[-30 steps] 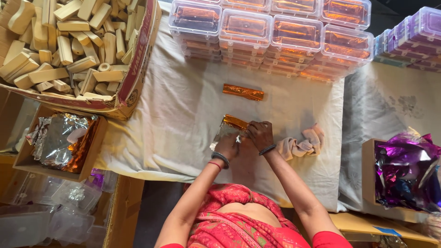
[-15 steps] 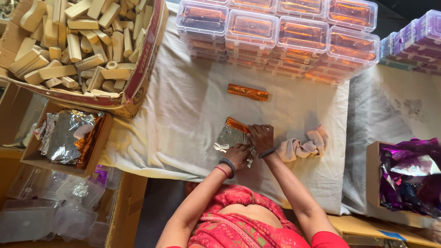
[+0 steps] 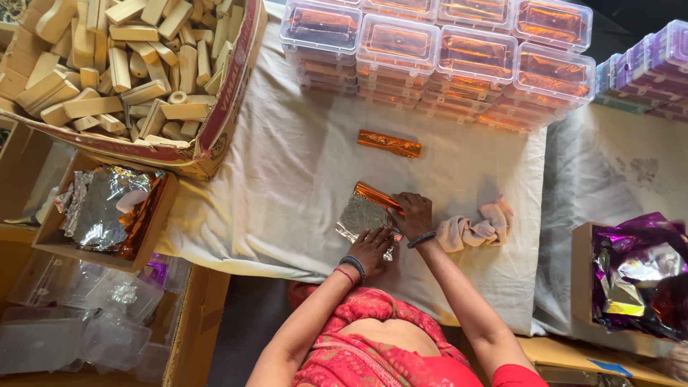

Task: The person wraps small wooden blocks in orange foil and places them into clear plastic containers. They also wipe the containers with a cloth before adding the wrapped items.

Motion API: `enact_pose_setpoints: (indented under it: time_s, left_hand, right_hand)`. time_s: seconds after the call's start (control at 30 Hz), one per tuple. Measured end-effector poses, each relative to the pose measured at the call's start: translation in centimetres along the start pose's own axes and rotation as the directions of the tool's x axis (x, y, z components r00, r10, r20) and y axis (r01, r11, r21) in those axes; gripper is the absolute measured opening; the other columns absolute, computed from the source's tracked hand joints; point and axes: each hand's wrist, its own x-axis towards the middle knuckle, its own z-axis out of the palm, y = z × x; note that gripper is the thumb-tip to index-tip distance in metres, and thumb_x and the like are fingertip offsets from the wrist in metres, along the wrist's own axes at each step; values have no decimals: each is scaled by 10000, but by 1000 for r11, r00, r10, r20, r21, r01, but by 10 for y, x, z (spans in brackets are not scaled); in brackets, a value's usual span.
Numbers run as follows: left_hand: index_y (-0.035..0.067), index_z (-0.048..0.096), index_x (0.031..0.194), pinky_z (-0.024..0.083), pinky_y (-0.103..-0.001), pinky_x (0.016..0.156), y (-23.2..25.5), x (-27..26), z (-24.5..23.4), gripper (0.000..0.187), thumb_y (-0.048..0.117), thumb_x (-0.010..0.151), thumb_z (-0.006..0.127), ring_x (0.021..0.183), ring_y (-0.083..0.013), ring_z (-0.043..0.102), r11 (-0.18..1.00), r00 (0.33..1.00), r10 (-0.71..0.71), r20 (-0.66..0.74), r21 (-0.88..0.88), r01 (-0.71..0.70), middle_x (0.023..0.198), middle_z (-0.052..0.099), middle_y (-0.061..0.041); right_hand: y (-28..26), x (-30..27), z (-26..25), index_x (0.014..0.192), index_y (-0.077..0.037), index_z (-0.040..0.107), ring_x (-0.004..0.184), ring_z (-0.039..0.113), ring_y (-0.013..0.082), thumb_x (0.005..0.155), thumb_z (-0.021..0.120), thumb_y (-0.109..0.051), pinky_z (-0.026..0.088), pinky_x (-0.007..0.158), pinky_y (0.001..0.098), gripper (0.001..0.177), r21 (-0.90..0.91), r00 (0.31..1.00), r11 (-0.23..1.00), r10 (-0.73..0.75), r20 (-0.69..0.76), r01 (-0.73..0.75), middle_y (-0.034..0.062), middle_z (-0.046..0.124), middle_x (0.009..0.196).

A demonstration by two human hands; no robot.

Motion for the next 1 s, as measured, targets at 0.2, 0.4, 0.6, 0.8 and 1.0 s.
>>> enact_pose_setpoints:
  time_s: [0.2,0.4,0.6,0.8,1.0]
  left_hand:
    - [304,356,1578,101,-579,1248,8,4,13,881,486,792,709,1568,-303,160,997,997,12,80,72,-18,1696,208,-77]
    - [281,315,1607,59,-623,1218,14,7,16,922,518,796,684,1578,-316,101,989,996,21,92,145,-34,1712,147,-88]
    - [281,342,1615,21,-614,1256,10,6,22,854,535,856,640,1603,-315,73,989,994,-2,112,145,-15,1697,203,-109]
    - [274,331,1598,-9,-607,1249,11,5,23,846,580,863,616,1597,-312,52,982,996,22,91,183,-38,1706,203,-92]
    - [264,273,1620,-8,-612,1232,11,2,21,903,589,855,627,1595,-309,35,979,998,41,57,198,-52,1731,132,-79]
  right_hand:
    - [3,11,3,998,-158,746,1012,622,209,843,761,-238,398,942,435,175,-152,998,986,-69,-10,67,-6,692,1000]
    - [-4,12,2,931,-149,730,995,611,216,839,759,-224,390,941,452,122,-182,996,980,-89,-11,85,-1,676,966]
    - [-17,-3,10,861,-134,708,1123,631,216,802,735,-168,360,1045,491,74,-185,982,975,-144,-121,120,15,705,1120]
    - [-15,-3,0,881,-117,714,1148,635,230,852,723,-204,330,1069,523,92,-99,985,984,-154,-73,147,80,688,1278]
    - [9,1,21,940,-140,734,1120,650,205,878,735,-242,377,1024,471,120,25,998,1000,-19,66,18,7,712,1211]
